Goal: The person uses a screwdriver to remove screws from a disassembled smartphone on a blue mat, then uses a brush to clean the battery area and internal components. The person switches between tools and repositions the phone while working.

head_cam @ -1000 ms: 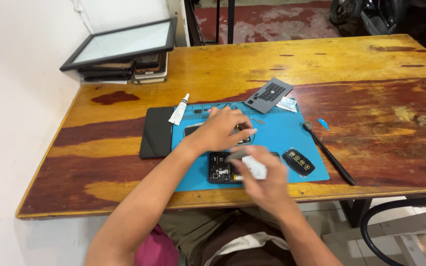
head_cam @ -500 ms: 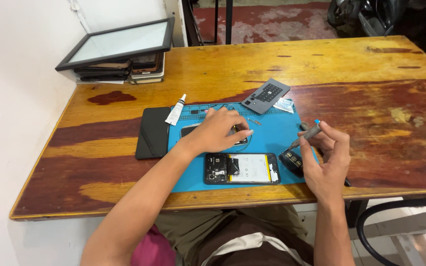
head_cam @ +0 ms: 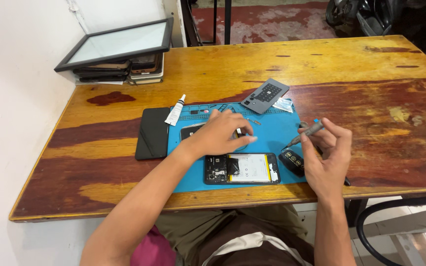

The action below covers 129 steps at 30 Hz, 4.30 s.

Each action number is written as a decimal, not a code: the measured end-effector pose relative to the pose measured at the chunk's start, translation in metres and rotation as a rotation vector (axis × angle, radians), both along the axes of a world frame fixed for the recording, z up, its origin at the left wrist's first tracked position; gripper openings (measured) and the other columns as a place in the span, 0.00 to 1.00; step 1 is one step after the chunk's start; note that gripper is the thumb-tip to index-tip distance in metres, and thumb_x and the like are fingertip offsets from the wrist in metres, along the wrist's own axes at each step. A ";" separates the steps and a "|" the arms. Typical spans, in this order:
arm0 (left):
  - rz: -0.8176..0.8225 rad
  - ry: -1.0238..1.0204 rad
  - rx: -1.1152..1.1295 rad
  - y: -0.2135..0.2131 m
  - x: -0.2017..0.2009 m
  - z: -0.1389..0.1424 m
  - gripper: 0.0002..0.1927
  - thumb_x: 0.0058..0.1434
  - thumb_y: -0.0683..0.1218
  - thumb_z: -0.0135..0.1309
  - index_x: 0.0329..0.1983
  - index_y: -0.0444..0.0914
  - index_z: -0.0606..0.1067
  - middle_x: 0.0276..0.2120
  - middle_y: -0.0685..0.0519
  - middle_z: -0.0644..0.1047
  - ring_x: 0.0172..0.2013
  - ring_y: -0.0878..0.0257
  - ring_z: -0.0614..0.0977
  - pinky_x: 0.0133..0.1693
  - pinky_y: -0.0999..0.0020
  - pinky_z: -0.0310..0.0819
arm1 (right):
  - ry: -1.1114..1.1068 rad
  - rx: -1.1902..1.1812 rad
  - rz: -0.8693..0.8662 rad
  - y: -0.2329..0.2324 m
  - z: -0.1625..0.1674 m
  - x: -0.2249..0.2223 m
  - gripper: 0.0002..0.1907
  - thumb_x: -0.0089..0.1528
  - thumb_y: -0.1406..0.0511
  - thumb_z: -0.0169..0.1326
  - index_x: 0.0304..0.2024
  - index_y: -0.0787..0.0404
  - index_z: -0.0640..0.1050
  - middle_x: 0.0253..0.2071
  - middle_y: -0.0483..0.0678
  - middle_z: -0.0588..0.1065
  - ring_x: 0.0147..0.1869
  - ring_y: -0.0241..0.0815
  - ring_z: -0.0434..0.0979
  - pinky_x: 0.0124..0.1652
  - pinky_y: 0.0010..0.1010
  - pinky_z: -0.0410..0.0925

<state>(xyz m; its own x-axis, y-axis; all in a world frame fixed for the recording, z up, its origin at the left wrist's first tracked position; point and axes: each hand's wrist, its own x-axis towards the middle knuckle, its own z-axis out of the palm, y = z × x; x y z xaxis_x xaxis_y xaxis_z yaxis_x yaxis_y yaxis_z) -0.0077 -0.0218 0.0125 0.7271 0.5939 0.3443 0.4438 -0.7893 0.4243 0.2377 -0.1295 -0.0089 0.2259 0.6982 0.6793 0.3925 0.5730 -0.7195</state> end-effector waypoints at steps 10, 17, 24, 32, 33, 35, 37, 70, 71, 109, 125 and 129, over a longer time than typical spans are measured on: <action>-0.182 -0.125 0.050 -0.008 0.008 0.001 0.16 0.55 0.56 0.67 0.45 0.49 0.85 0.43 0.56 0.81 0.51 0.57 0.77 0.53 0.59 0.61 | 0.155 0.047 0.099 -0.006 0.008 -0.030 0.25 0.70 0.78 0.53 0.64 0.63 0.58 0.52 0.63 0.76 0.57 0.46 0.81 0.56 0.33 0.73; -0.225 -0.172 0.030 -0.005 0.006 0.001 0.13 0.55 0.56 0.67 0.38 0.46 0.85 0.38 0.59 0.82 0.47 0.59 0.79 0.49 0.61 0.65 | 0.212 0.054 0.129 -0.003 0.005 -0.039 0.24 0.71 0.78 0.53 0.63 0.62 0.57 0.53 0.64 0.77 0.57 0.45 0.80 0.54 0.30 0.73; -0.211 -0.156 0.011 -0.008 0.007 0.005 0.11 0.56 0.55 0.67 0.35 0.45 0.85 0.35 0.61 0.83 0.42 0.61 0.79 0.46 0.62 0.65 | 0.212 0.072 0.108 -0.002 0.000 -0.037 0.24 0.71 0.78 0.53 0.63 0.62 0.57 0.53 0.63 0.77 0.58 0.45 0.81 0.55 0.31 0.73; -0.186 -0.140 -0.009 -0.012 0.006 0.008 0.10 0.58 0.56 0.65 0.34 0.46 0.85 0.34 0.60 0.82 0.43 0.61 0.80 0.47 0.62 0.63 | 0.201 0.074 0.080 -0.005 -0.001 -0.038 0.25 0.71 0.78 0.53 0.63 0.61 0.57 0.52 0.61 0.77 0.57 0.44 0.81 0.51 0.30 0.73; -0.184 -0.141 0.002 -0.012 0.006 0.009 0.10 0.58 0.55 0.65 0.34 0.46 0.85 0.34 0.60 0.83 0.43 0.60 0.80 0.46 0.61 0.62 | 0.180 0.094 0.089 -0.004 -0.001 -0.038 0.25 0.71 0.79 0.53 0.63 0.61 0.57 0.52 0.61 0.77 0.57 0.44 0.81 0.53 0.30 0.73; -0.177 -0.133 -0.003 -0.013 0.006 0.010 0.10 0.58 0.55 0.65 0.33 0.46 0.85 0.34 0.59 0.83 0.43 0.60 0.80 0.46 0.61 0.63 | 0.137 0.136 0.106 -0.005 -0.001 -0.038 0.25 0.71 0.79 0.52 0.64 0.61 0.57 0.51 0.61 0.75 0.57 0.45 0.80 0.56 0.31 0.73; -0.180 -0.139 -0.018 -0.012 0.006 0.010 0.10 0.58 0.56 0.65 0.33 0.45 0.85 0.33 0.59 0.83 0.42 0.60 0.81 0.45 0.62 0.64 | 0.142 0.131 0.106 -0.004 -0.001 -0.039 0.26 0.71 0.80 0.52 0.64 0.61 0.57 0.53 0.61 0.75 0.57 0.45 0.80 0.57 0.33 0.73; -0.037 -0.207 -0.068 0.023 -0.015 0.001 0.31 0.75 0.62 0.30 0.45 0.40 0.81 0.31 0.52 0.84 0.38 0.52 0.85 0.43 0.56 0.75 | -0.024 0.122 0.523 -0.013 -0.019 -0.102 0.26 0.65 0.79 0.57 0.64 0.61 0.67 0.45 0.53 0.79 0.44 0.37 0.80 0.43 0.27 0.75; -0.028 -0.200 -0.088 0.023 -0.015 0.001 0.32 0.74 0.63 0.30 0.45 0.40 0.81 0.32 0.52 0.84 0.38 0.52 0.85 0.43 0.57 0.76 | -0.025 0.112 0.514 -0.013 -0.020 -0.101 0.26 0.65 0.79 0.57 0.64 0.61 0.67 0.45 0.53 0.79 0.43 0.36 0.79 0.42 0.27 0.75; -0.024 -0.161 -0.083 0.023 -0.014 0.001 0.36 0.72 0.67 0.27 0.42 0.40 0.82 0.27 0.50 0.81 0.35 0.50 0.84 0.40 0.55 0.74 | -0.107 0.042 0.731 -0.011 -0.005 -0.090 0.18 0.72 0.66 0.52 0.65 0.56 0.70 0.49 0.51 0.76 0.51 0.41 0.76 0.51 0.33 0.70; -0.032 -0.161 -0.094 0.023 -0.015 0.003 0.35 0.73 0.66 0.30 0.42 0.39 0.82 0.28 0.49 0.82 0.36 0.49 0.84 0.41 0.55 0.75 | -0.295 -0.032 0.577 -0.002 0.006 -0.080 0.16 0.68 0.65 0.57 0.59 0.53 0.77 0.39 0.44 0.75 0.49 0.43 0.74 0.57 0.39 0.64; -0.035 -0.175 -0.096 0.023 -0.014 0.003 0.35 0.73 0.66 0.29 0.42 0.39 0.82 0.27 0.49 0.82 0.36 0.50 0.85 0.40 0.56 0.75 | -0.192 0.017 0.696 -0.004 0.006 -0.082 0.22 0.65 0.70 0.59 0.61 0.56 0.71 0.54 0.52 0.76 0.57 0.46 0.77 0.58 0.39 0.67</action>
<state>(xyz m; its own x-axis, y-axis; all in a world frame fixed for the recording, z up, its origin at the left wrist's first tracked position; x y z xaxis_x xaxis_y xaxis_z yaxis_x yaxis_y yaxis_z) -0.0221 0.0011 0.0155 0.6816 0.6057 0.4105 0.3300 -0.7552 0.5664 0.1561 -0.1335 -0.0029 -0.3923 0.6260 0.6740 0.0514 0.7465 -0.6634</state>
